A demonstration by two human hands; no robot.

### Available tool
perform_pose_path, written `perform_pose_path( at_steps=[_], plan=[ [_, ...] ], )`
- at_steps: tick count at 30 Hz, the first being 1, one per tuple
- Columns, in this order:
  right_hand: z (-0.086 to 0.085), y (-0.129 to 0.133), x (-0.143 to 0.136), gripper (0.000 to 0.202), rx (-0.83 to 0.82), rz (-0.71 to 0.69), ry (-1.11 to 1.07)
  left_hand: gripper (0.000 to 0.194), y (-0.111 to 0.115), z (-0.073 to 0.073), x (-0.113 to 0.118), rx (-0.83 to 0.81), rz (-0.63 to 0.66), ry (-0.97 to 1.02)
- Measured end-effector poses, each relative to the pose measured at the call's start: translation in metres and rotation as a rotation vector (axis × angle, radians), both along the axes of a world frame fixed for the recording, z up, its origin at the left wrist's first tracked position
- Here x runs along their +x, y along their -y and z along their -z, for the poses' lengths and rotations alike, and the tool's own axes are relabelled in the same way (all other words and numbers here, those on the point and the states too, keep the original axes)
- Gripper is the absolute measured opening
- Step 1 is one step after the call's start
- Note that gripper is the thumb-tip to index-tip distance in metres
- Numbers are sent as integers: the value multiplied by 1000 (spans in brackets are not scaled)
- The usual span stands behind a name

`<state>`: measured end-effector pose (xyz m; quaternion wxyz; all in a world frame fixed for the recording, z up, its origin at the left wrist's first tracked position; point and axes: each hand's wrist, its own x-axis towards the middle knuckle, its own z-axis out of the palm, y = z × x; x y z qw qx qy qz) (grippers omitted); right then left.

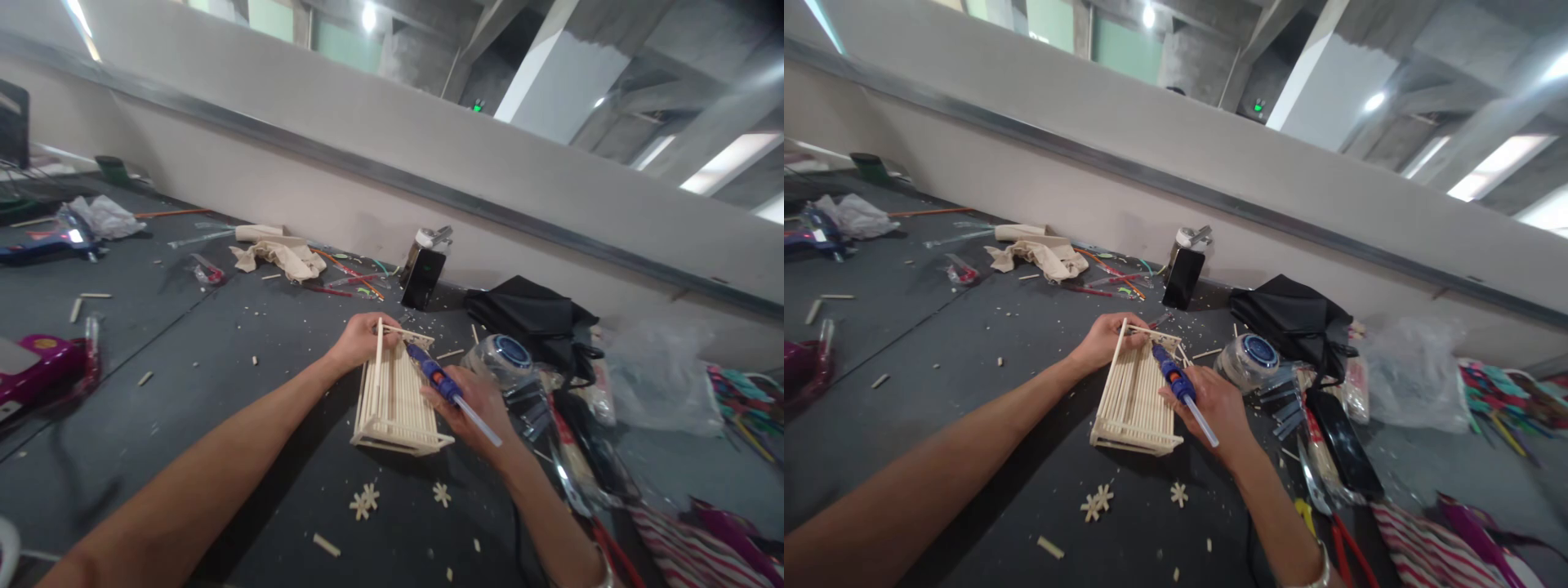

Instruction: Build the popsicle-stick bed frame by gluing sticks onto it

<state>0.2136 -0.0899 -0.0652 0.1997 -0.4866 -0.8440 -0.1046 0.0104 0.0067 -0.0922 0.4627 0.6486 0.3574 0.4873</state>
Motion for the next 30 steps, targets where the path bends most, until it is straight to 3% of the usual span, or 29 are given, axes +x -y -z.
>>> perform_pose_path(
  at_steps=[30],
  plan=[
    [1,3,5,39,66,36,2,17,0,0,0,-21,7,38]
  ],
)
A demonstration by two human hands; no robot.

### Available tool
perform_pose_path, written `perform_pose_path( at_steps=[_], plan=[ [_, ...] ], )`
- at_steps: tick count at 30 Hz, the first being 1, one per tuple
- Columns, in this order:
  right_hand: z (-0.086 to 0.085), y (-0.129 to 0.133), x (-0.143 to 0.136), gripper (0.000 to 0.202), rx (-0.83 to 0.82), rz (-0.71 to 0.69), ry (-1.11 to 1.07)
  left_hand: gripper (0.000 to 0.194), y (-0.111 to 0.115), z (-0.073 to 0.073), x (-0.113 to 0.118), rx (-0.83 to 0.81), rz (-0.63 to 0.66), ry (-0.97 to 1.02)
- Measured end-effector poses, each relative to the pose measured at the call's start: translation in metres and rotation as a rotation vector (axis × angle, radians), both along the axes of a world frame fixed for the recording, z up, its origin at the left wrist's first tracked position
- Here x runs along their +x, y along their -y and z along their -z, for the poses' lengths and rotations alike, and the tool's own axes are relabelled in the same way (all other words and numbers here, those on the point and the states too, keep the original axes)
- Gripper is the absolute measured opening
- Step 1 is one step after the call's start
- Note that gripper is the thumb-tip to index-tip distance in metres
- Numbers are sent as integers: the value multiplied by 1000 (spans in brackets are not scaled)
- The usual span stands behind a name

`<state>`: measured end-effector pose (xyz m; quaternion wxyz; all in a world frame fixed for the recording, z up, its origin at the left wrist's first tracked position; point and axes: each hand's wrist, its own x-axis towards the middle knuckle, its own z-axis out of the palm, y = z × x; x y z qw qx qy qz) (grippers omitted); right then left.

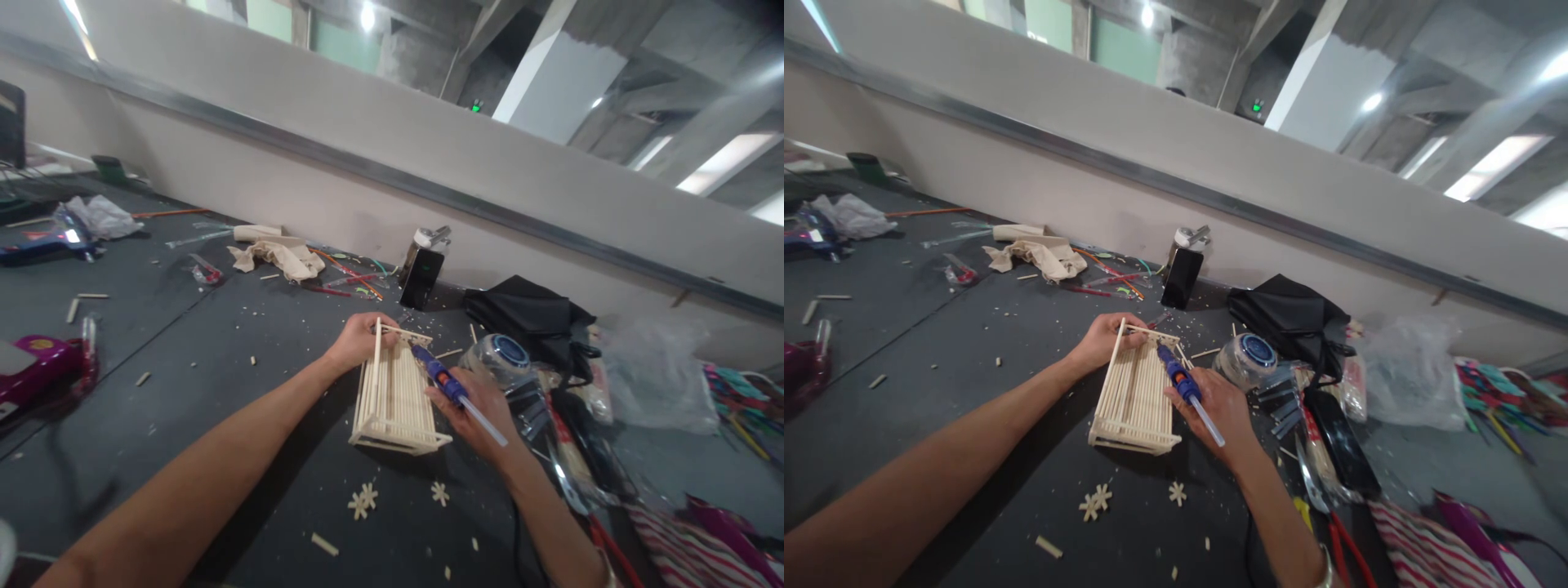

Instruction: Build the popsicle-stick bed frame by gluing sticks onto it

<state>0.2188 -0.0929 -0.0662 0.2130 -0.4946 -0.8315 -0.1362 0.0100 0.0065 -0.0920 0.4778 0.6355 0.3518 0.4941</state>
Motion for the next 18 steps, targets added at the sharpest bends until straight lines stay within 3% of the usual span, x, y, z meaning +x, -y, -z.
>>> perform_pose_path(
  at_steps=[18],
  plan=[
    [-7,4,-1,33,-82,6,-60,13,1,-1,1,-10,0,10]
  ],
)
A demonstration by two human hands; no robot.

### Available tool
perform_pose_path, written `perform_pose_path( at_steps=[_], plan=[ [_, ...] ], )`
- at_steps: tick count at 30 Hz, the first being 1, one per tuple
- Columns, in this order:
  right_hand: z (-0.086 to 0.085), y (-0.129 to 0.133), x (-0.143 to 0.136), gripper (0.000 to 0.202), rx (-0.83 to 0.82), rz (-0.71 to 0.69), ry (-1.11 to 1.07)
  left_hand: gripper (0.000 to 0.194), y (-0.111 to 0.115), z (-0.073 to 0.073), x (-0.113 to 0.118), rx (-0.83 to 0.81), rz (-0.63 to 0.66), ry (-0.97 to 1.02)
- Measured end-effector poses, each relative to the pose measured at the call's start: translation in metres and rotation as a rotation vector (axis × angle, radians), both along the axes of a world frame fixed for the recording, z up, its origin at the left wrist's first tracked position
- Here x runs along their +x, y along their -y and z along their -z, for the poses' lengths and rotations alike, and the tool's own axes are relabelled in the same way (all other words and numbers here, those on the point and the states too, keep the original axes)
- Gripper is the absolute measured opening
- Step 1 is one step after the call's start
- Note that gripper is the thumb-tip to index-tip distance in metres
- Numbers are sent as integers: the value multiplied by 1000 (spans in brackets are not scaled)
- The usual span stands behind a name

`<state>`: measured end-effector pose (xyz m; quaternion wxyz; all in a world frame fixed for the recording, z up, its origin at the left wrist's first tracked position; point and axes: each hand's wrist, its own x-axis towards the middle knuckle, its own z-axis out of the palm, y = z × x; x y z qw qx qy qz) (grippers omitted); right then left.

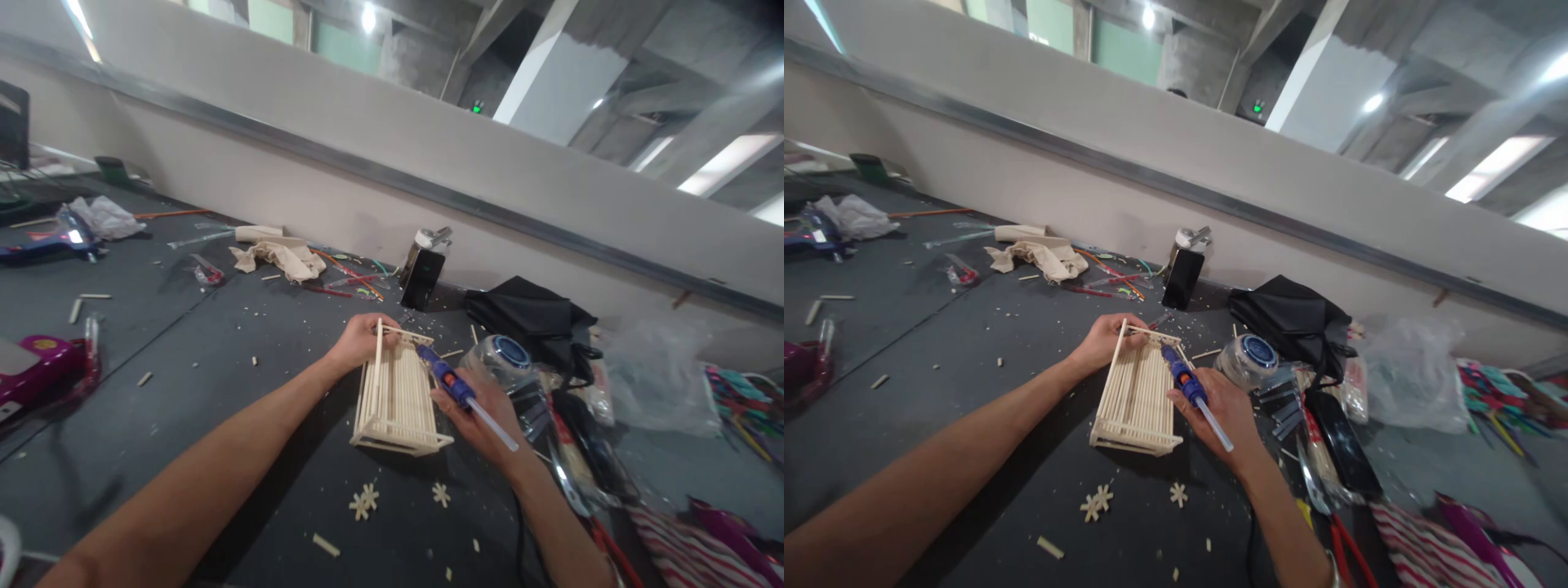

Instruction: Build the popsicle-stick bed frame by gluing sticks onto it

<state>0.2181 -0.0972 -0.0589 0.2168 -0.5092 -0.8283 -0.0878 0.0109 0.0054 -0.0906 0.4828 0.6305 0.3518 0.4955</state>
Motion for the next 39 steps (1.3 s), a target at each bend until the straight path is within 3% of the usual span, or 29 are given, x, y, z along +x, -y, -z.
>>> perform_pose_path(
  at_steps=[6,12,19,25,35,39],
  plan=[
    [-10,17,5,28,-13,44,-41,13,0,1,0,14,-8,-11],
    [2,39,25,26,-112,190,-126,14,0,1,0,3,1,-11],
    [18,51,48,22,-345,179,-178,18,-2,5,0,-8,6,-5],
    [23,53,59,26,-484,106,-92,21,-3,6,0,-25,17,10],
    [3,49,66,36,-623,-99,-13,22,-4,8,-1,-13,27,16],
    [-17,30,60,21,-501,-12,-130,23,-3,7,0,-35,24,12]
  ],
)
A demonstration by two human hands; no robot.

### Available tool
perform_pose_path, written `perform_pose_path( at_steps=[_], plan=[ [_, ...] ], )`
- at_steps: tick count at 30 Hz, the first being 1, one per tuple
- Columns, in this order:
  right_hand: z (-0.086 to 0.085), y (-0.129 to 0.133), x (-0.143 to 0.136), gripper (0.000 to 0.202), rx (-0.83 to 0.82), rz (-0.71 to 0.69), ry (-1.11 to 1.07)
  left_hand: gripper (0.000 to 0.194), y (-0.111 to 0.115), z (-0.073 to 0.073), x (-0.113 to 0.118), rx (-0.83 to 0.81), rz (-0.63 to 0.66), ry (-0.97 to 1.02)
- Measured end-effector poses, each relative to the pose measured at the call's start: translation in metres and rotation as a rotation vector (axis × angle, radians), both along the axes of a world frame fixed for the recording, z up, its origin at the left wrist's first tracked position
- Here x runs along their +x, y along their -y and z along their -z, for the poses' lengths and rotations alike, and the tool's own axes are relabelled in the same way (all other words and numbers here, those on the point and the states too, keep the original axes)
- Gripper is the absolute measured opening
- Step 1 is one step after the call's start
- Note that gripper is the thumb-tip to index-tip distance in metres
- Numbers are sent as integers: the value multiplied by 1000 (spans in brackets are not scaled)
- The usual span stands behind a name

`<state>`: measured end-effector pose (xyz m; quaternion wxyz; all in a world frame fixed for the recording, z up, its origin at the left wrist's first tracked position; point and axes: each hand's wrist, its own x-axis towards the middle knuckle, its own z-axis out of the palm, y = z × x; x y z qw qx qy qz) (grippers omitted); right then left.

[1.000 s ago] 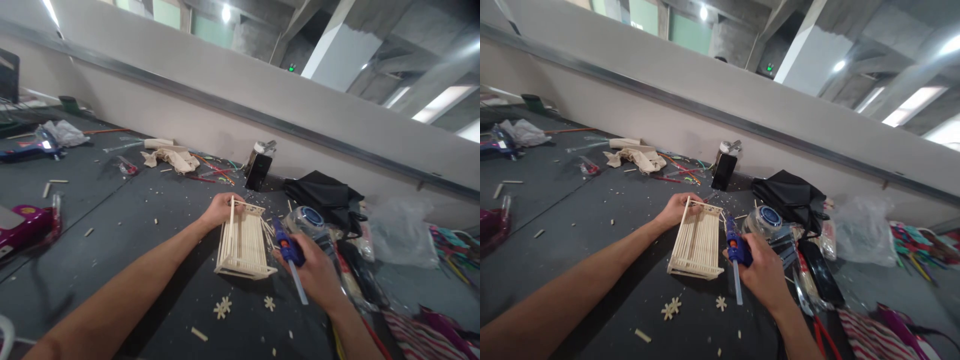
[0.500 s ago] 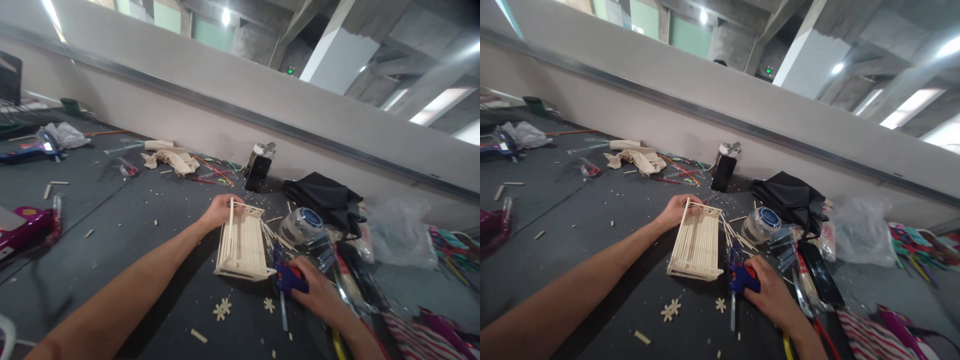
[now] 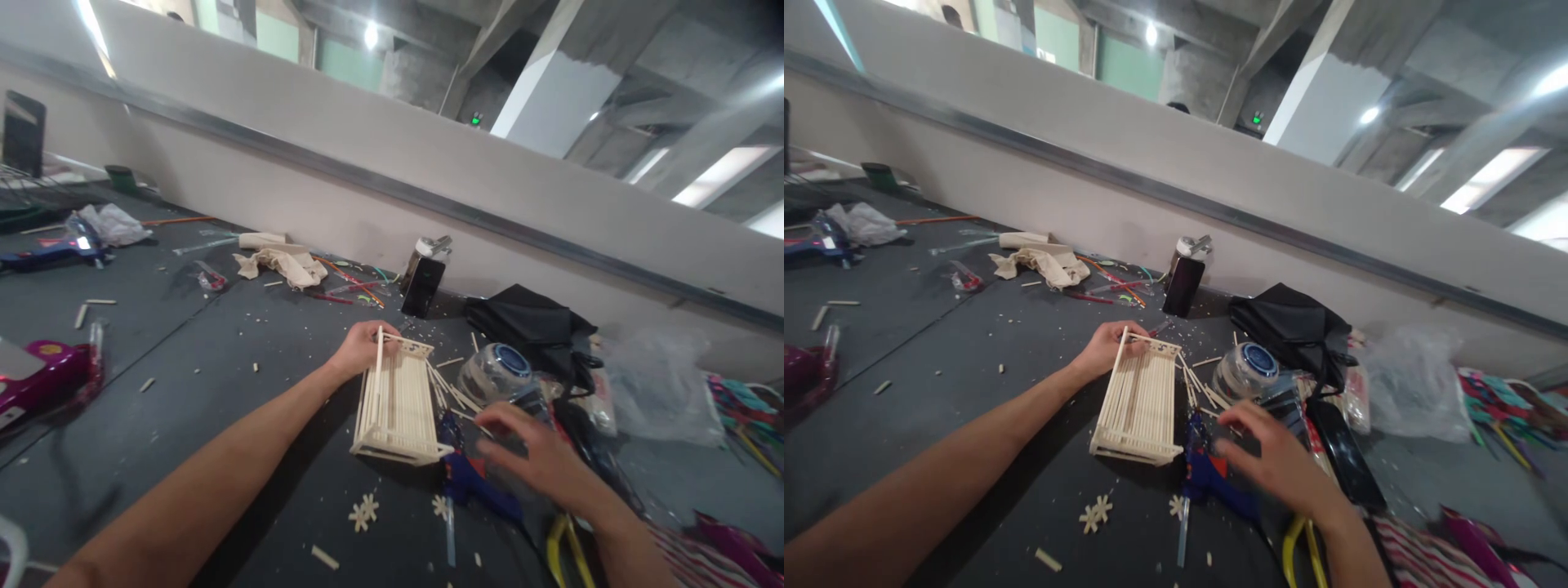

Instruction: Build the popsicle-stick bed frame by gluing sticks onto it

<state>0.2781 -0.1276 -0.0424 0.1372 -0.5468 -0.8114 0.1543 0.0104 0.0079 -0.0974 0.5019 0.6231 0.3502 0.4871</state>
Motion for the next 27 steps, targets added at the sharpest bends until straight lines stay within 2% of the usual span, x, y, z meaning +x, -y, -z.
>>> perform_pose_path(
  at_steps=[2,5,8,11,17,27],
  plan=[
    [-10,-17,-14,22,145,127,-70,22,1,-1,0,-3,-8,-12],
    [-18,-47,-42,30,313,164,-180,21,1,-2,0,5,-11,-24],
    [-16,-76,-67,43,317,90,-215,21,0,-1,0,12,-3,2],
    [-10,-94,-82,39,258,47,-170,20,-1,0,0,45,5,22],
    [-3,-102,-92,17,125,-12,-212,21,-2,1,-1,58,16,13],
    [2,-107,-95,12,158,34,-232,27,0,-2,-3,52,57,-13]
  ],
)
